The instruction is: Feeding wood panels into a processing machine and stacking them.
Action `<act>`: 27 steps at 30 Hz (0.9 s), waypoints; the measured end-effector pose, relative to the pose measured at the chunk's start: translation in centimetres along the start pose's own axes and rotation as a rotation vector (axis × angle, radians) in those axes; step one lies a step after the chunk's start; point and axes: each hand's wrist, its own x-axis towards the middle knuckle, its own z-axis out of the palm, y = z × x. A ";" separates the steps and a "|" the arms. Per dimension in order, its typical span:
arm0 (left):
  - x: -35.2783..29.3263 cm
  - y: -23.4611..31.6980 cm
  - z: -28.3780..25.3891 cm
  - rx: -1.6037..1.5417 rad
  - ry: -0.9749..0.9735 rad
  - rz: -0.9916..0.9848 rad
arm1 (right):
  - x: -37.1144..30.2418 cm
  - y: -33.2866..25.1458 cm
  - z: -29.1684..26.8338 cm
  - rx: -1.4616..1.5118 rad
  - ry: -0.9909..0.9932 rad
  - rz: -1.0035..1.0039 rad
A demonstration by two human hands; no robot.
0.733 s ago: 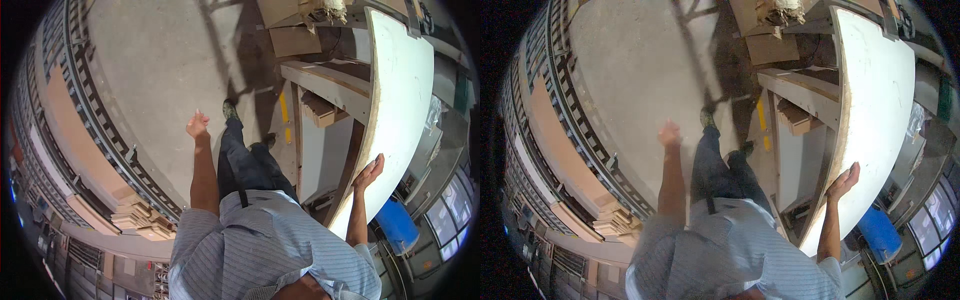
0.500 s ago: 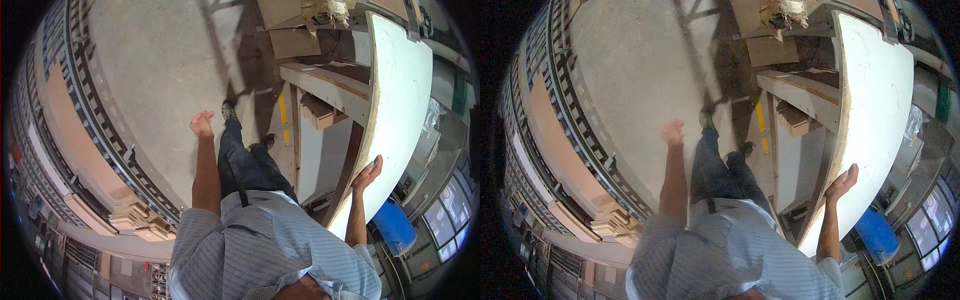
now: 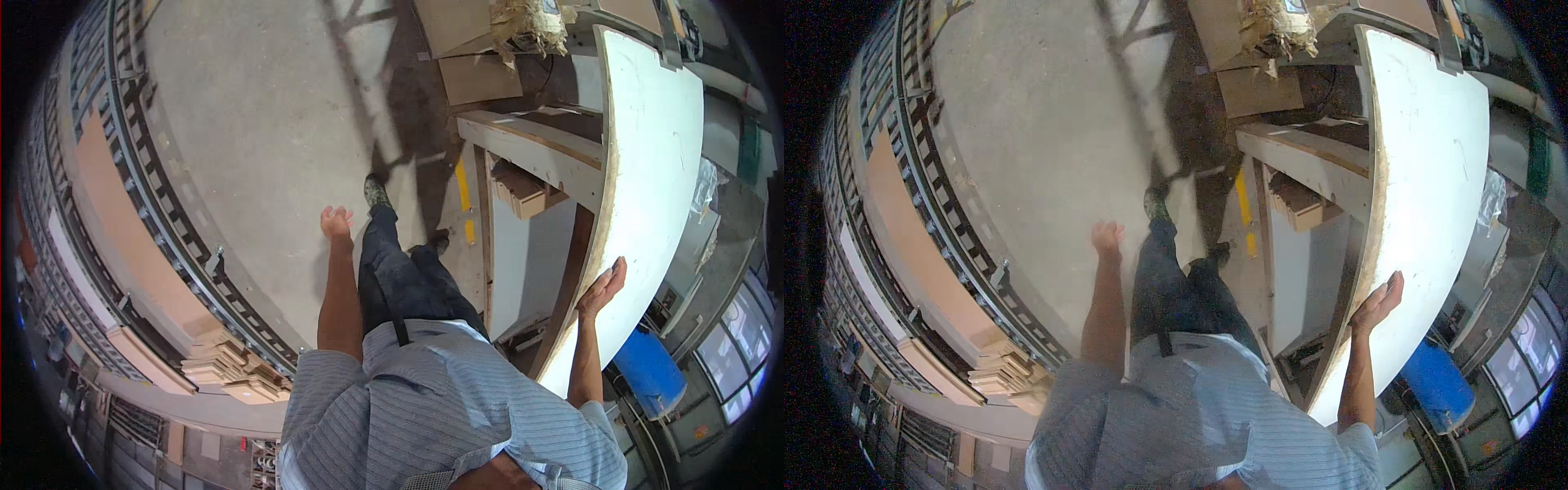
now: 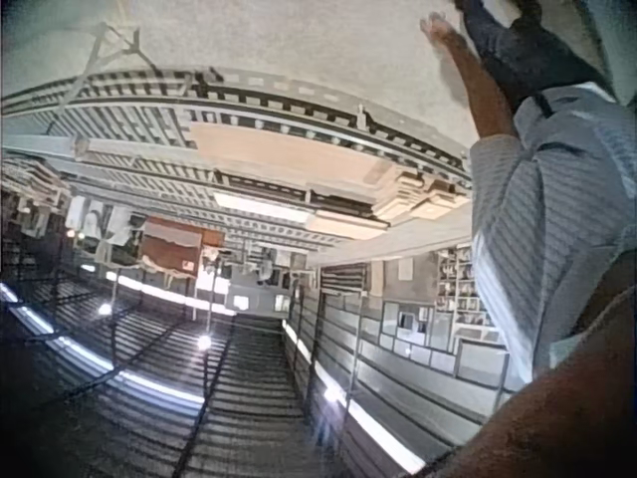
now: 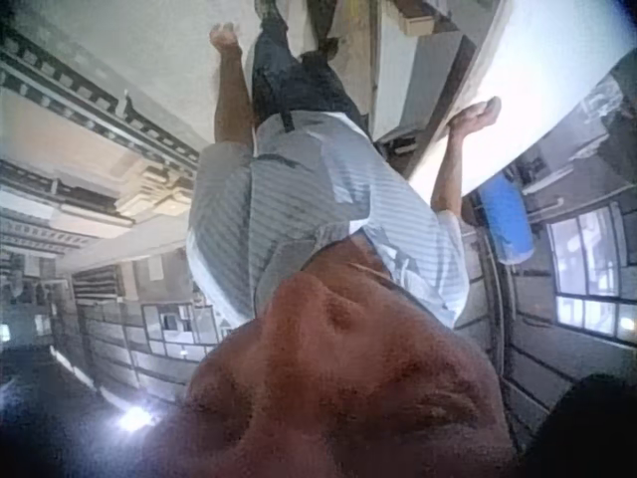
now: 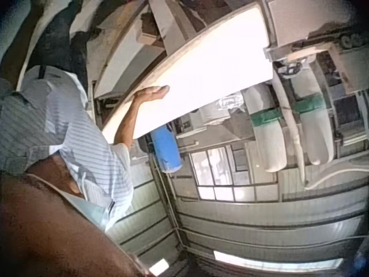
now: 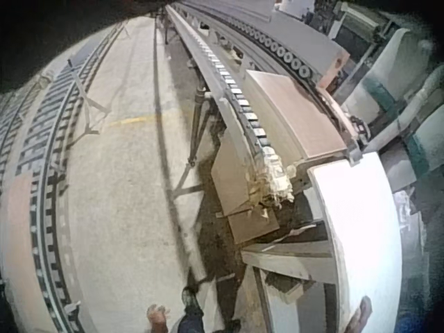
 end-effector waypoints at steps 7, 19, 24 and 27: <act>-1.7 0.6 -0.3 0.056 -0.051 -0.005 | -0.1 0.6 -0.2 0.003 0.009 0.011; 2.1 -1.9 -1.0 0.972 -0.084 0.706 | 0.3 -0.2 0.3 -0.023 -0.007 -0.019; 1.5 -0.9 2.3 1.368 -0.159 0.955 | 0.2 -0.6 -0.4 -0.072 0.017 -0.020; 2.2 -2.5 0.8 0.539 -0.017 0.566 | 0.6 -0.2 1.0 -0.031 -0.015 -0.059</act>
